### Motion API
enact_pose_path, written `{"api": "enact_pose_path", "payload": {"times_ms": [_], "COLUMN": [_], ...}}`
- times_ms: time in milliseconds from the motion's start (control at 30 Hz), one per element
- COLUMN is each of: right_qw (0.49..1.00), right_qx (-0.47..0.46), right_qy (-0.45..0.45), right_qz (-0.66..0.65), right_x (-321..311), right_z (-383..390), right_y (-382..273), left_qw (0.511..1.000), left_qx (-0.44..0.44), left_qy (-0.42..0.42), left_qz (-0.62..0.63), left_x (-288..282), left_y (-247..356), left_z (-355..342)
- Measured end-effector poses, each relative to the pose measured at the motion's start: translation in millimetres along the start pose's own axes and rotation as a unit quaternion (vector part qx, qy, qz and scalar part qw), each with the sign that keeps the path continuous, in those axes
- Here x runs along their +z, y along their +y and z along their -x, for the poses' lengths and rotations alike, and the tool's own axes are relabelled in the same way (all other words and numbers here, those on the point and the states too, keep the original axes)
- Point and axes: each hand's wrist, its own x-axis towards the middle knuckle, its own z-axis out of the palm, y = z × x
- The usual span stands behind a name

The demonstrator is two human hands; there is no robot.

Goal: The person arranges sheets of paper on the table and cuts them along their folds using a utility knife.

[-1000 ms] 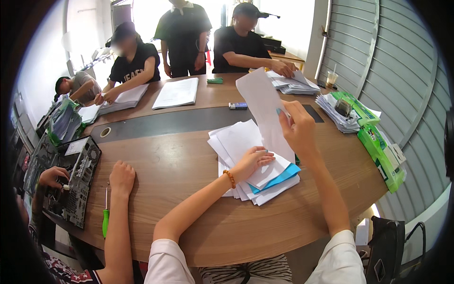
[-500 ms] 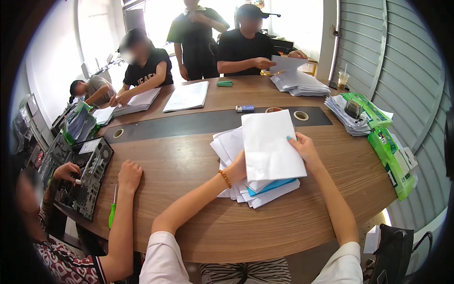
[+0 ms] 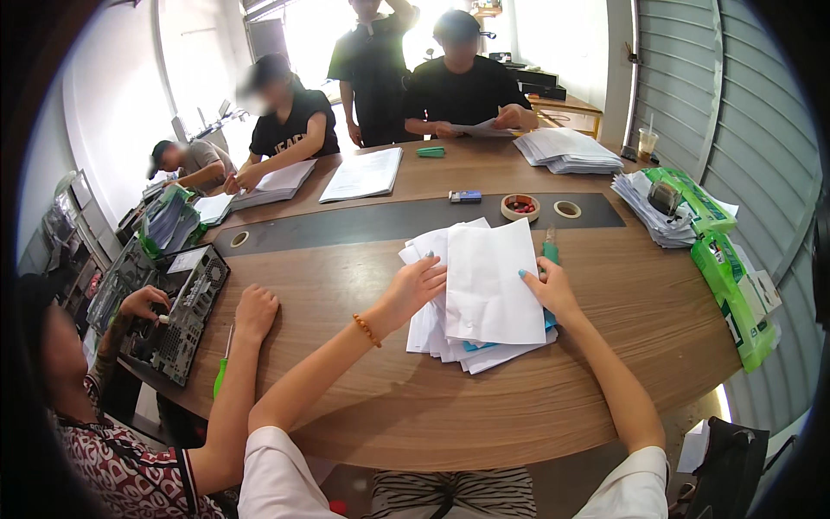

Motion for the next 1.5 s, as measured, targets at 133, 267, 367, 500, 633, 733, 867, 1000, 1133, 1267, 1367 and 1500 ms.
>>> {"api": "enact_pose_path", "payload": {"times_ms": [133, 267, 367, 500, 633, 733, 867, 1000, 1133, 1267, 1367, 1500], "right_qw": [1.0, 0.999, 0.998, 0.99, 0.988, 0.992, 0.992, 0.992, 0.992, 0.989, 0.984, 0.969], "right_qx": [0.005, 0.003, -0.012, -0.029, -0.029, -0.02, -0.007, -0.011, -0.004, 0.056, 0.059, 0.092], "right_qy": [-0.011, -0.011, 0.009, 0.044, 0.025, -0.032, -0.049, -0.053, -0.078, -0.104, -0.167, -0.228], "right_qz": [-0.016, -0.036, -0.061, -0.13, -0.152, -0.124, -0.117, -0.118, -0.101, -0.088, -0.038, -0.026], "right_x": [1, 0, -5, -12, -6, 7, 12, 16, 16, 9, 0, -6], "right_z": [0, -2, -4, 5, 14, 17, 16, 17, 19, 21, 20, 24], "right_y": [-3, 0, 0, -31, -45, -36, -25, -21, -24, -37, -40, -56], "left_qw": [0.998, 0.998, 0.999, 0.994, 0.993, 0.994, 0.988, 0.971, 0.97, 0.978, 0.993, 0.993], "left_qx": [-0.029, -0.025, -0.01, -0.009, -0.041, -0.045, 0.001, -0.02, -0.01, 0.016, 0.036, 0.04], "left_qy": [0.004, -0.002, -0.023, 0.012, 0.083, 0.035, 0.035, 0.039, 0.025, 0.05, 0.058, 0.07], "left_qz": [-0.049, -0.054, -0.047, -0.106, -0.074, -0.091, -0.152, -0.233, -0.24, -0.2, -0.097, -0.09], "left_x": [-12, -25, -27, -19, -7, -19, -26, -26, -13, -21, -30, -26], "left_y": [1, -5, -7, -7, -1, -3, -16, -17, -17, -34, -39, -39], "left_z": [12, 10, 8, 8, 10, 8, 8, 10, 17, 20, 20, 21]}}
